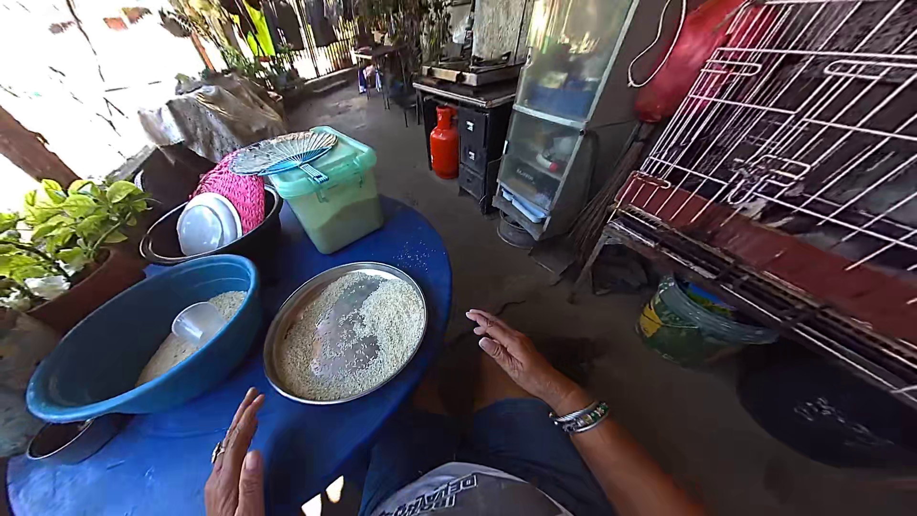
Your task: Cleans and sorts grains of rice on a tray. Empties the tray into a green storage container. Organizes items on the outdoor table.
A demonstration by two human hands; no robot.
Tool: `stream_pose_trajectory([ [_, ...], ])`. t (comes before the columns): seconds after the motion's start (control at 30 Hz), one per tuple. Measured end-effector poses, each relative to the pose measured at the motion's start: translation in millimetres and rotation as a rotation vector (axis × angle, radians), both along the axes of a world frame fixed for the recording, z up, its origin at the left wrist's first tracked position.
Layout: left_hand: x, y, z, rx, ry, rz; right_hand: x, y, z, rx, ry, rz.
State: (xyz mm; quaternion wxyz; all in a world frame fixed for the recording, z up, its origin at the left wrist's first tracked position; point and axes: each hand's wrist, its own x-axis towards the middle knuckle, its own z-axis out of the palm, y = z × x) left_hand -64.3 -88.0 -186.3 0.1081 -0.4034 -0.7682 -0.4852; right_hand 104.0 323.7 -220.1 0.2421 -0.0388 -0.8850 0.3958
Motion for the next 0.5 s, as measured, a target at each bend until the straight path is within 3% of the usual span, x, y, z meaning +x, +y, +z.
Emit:
stream_pose_trajectory([
  [0.07,-1,5,-10,0.009,-0.089,0.063,-5,-1,-18,-0.030,-0.097,-0.029],
  [0.2,3,23,0,0.006,-0.144,0.075,-19,-6,-38,-0.153,-0.094,-0.078],
  [0.3,3,35,0,0.038,-0.164,0.116,-28,-19,-33,-0.548,-0.152,-0.137],
  [0.4,2,44,-10,-0.088,-0.089,0.268,-42,-24,-54,-1.012,-0.147,-0.218],
  [0.5,3,45,-10,-0.229,-0.079,0.381,-47,-18,-89,-1.226,-0.217,-0.238],
])
